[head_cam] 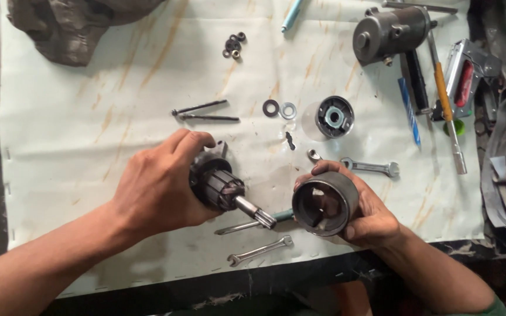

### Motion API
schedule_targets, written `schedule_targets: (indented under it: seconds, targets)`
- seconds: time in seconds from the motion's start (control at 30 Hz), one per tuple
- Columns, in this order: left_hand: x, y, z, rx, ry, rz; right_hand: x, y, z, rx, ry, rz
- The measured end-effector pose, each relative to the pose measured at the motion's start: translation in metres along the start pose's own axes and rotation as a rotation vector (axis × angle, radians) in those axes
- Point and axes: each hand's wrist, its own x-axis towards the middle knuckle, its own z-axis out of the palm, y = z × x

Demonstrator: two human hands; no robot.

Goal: Repairing and reassembling a motorcycle starter motor on a workbench.

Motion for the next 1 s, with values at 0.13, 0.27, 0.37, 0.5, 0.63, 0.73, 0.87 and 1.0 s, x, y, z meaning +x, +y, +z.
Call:
schedule_targets:
  seconds: [0.13,0.27,0.37,0.5,0.63,0.73,0.87,1.0]
  targets:
    - [-0.001,0.000,0.000,-0.006,-0.028,-0.016,0.000,0.001,-0.003,-0.041,-0.050,-0.046]
    - [-0.001,0.002,-0.002,0.034,-0.068,-0.027,0.001,0.003,-0.004,-0.066,-0.060,-0.076]
    - [0.001,0.003,-0.004,0.050,-0.093,-0.033,0.003,0.001,0.000,-0.096,-0.029,-0.085]
    - [0.001,0.007,-0.008,0.047,-0.132,-0.070,0.008,-0.003,0.011,-0.090,-0.058,-0.093]
    - [0.000,0.006,-0.015,0.036,-0.159,-0.069,0.002,0.007,0.002,0.134,-0.021,-0.095]
    - [-0.004,0.004,-0.018,0.002,-0.169,-0.009,-0.005,0.005,0.013,-0.206,0.041,-0.270]
    - [-0.012,0.001,-0.014,-0.068,-0.125,0.063,-0.011,0.003,0.029,-0.923,0.139,-0.571]
    - [-0.015,0.001,-0.012,-0.087,-0.103,0.098,-0.010,0.004,0.034,-1.217,0.186,-0.728]
